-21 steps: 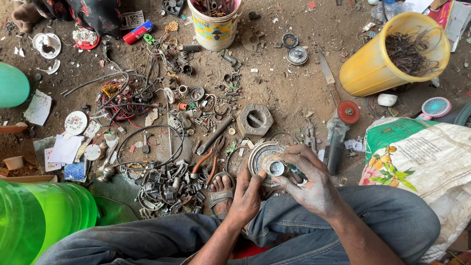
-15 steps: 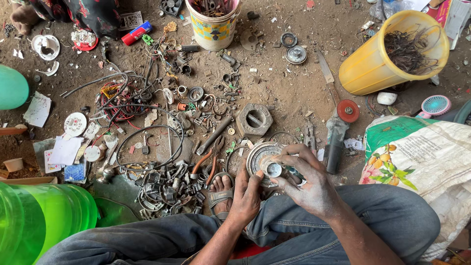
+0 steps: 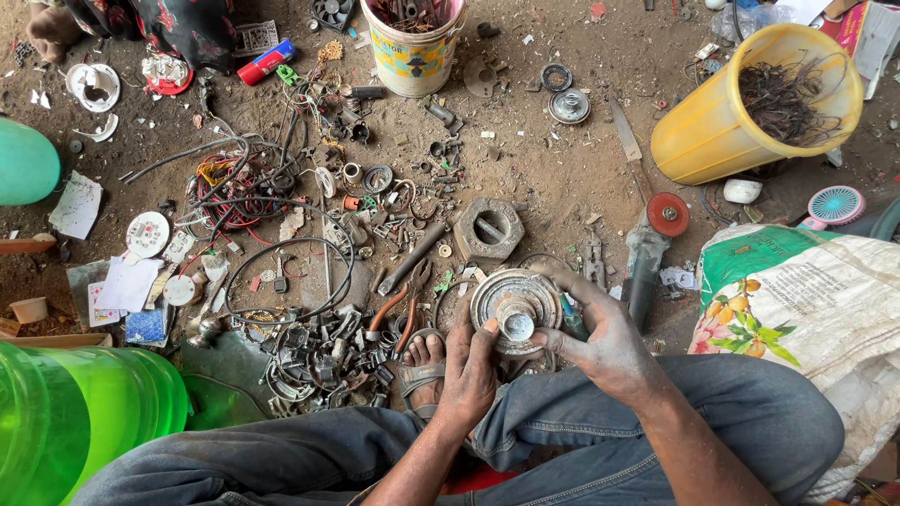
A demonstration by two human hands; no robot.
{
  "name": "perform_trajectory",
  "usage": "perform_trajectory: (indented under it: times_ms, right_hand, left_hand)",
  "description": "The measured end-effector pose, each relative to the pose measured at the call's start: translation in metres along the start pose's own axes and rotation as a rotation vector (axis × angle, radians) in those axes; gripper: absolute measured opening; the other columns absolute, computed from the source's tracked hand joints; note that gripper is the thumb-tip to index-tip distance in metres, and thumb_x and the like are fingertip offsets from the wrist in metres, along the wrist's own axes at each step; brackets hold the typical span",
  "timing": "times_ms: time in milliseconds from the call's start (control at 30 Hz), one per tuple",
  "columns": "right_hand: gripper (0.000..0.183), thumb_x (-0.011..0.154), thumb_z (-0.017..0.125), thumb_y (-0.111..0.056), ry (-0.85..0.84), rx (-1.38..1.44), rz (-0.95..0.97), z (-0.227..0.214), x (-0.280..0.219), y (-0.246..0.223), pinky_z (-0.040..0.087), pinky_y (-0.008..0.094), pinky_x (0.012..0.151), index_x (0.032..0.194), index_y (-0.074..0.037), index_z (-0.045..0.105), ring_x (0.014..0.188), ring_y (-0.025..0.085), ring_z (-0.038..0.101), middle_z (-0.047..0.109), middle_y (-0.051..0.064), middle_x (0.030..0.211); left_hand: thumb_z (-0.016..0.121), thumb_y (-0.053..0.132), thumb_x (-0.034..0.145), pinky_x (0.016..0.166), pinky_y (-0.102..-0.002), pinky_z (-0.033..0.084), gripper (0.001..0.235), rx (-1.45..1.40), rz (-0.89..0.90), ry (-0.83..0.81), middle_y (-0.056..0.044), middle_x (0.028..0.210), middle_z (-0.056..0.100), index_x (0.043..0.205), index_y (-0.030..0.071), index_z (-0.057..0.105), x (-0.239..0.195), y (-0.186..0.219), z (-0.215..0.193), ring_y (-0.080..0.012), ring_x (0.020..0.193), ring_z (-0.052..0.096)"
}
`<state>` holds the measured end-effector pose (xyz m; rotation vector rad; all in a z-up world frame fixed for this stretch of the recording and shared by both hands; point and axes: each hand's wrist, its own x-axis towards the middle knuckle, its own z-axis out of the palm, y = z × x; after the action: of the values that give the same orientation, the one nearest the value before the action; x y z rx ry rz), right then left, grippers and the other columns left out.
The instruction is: The person sits on the ground and uses an angle grinder to cut a metal part, then uses a hammer and chisel to separate components. The person handles the metal parts and tools throughout the clip.
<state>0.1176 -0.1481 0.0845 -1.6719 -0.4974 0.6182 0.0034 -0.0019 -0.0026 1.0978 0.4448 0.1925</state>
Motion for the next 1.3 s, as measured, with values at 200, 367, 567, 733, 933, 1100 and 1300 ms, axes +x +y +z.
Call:
perform_trajectory:
  times_ms: [200, 367, 567, 733, 933, 1100, 1300]
  right_hand:
    - [0.046, 0.093, 0.072, -0.019, -0.018, -0.030, 0.115, -0.002, -0.003, 0.005, 0.054, 0.029, 0.094, 0.132, 0.004, 0.063, 0.107, 0.013, 0.067, 0.074, 0.011, 0.116]
    - [0.042, 0.092, 0.070, -0.016, 0.018, -0.140, 0.146, -0.001, -0.006, 0.000, 0.056, 0.029, 0.089, 0.130, 0.002, 0.065, 0.100, 0.013, 0.069, 0.077, 0.010, 0.111]
    - [0.040, 0.093, 0.068, -0.011, 0.087, -0.034, 0.075, 0.013, -0.008, 0.013, 0.054, 0.029, 0.093, 0.130, 0.002, 0.063, 0.104, 0.013, 0.067, 0.074, 0.010, 0.114]
    - [0.030, 0.095, 0.067, -0.011, 0.124, -0.038, 0.031, 0.019, -0.012, 0.023, 0.053, 0.029, 0.093, 0.122, 0.002, 0.066, 0.102, 0.013, 0.067, 0.074, 0.010, 0.111]
    - [0.022, 0.096, 0.067, -0.013, 0.138, -0.146, 0.005, 0.019, -0.015, 0.027, 0.043, 0.033, 0.099, 0.113, 0.000, 0.068, 0.093, 0.013, 0.067, 0.076, 0.005, 0.096]
    - [0.020, 0.097, 0.068, -0.007, 0.124, -0.303, -0.150, 0.022, -0.013, 0.024, 0.026, 0.036, 0.115, 0.114, 0.002, 0.068, 0.093, 0.013, 0.069, 0.077, 0.007, 0.097]
    - [0.026, 0.094, 0.066, -0.006, 0.130, -0.136, -0.078, 0.021, -0.012, 0.018, 0.059, 0.028, 0.080, 0.119, 0.002, 0.065, 0.091, 0.011, 0.069, 0.073, 0.008, 0.101]
  left_hand:
    - [0.049, 0.030, 0.109, 0.108, -0.032, 0.045, 0.052, -0.040, 0.060, -0.034, -0.017, 0.135, 0.061, 0.148, -0.004, 0.045, -0.002, 0.004, 0.001, -0.0179, 0.123, 0.057]
    - [0.050, 0.026, 0.109, 0.099, -0.030, 0.052, 0.041, -0.056, 0.076, -0.054, -0.014, 0.122, 0.065, 0.136, -0.005, 0.053, -0.003, 0.011, 0.006, -0.0159, 0.112, 0.062]
    - [0.054, 0.023, 0.108, 0.092, -0.028, 0.052, 0.035, -0.034, 0.110, 0.057, -0.012, 0.114, 0.068, 0.126, -0.007, 0.060, -0.004, 0.008, 0.010, -0.0140, 0.103, 0.062]
    - [0.054, 0.023, 0.106, 0.087, -0.027, 0.052, 0.032, -0.088, 0.033, 0.126, -0.008, 0.109, 0.069, 0.121, -0.004, 0.061, -0.005, 0.010, 0.014, -0.0114, 0.099, 0.061]
    - [0.055, 0.024, 0.107, 0.083, -0.025, 0.053, 0.032, -0.085, 0.077, 0.150, -0.008, 0.105, 0.070, 0.117, -0.004, 0.064, -0.010, 0.019, 0.020, -0.0108, 0.095, 0.062]
    - [0.057, 0.026, 0.105, 0.080, -0.026, 0.052, 0.033, -0.093, 0.028, 0.171, -0.007, 0.103, 0.070, 0.116, -0.003, 0.065, -0.007, 0.022, 0.020, -0.0110, 0.092, 0.061]
    - [0.055, 0.024, 0.108, 0.089, -0.026, 0.051, 0.031, 0.001, 0.228, 0.117, -0.007, 0.105, 0.067, 0.119, -0.003, 0.064, -0.009, 0.028, 0.020, -0.0117, 0.098, 0.060]
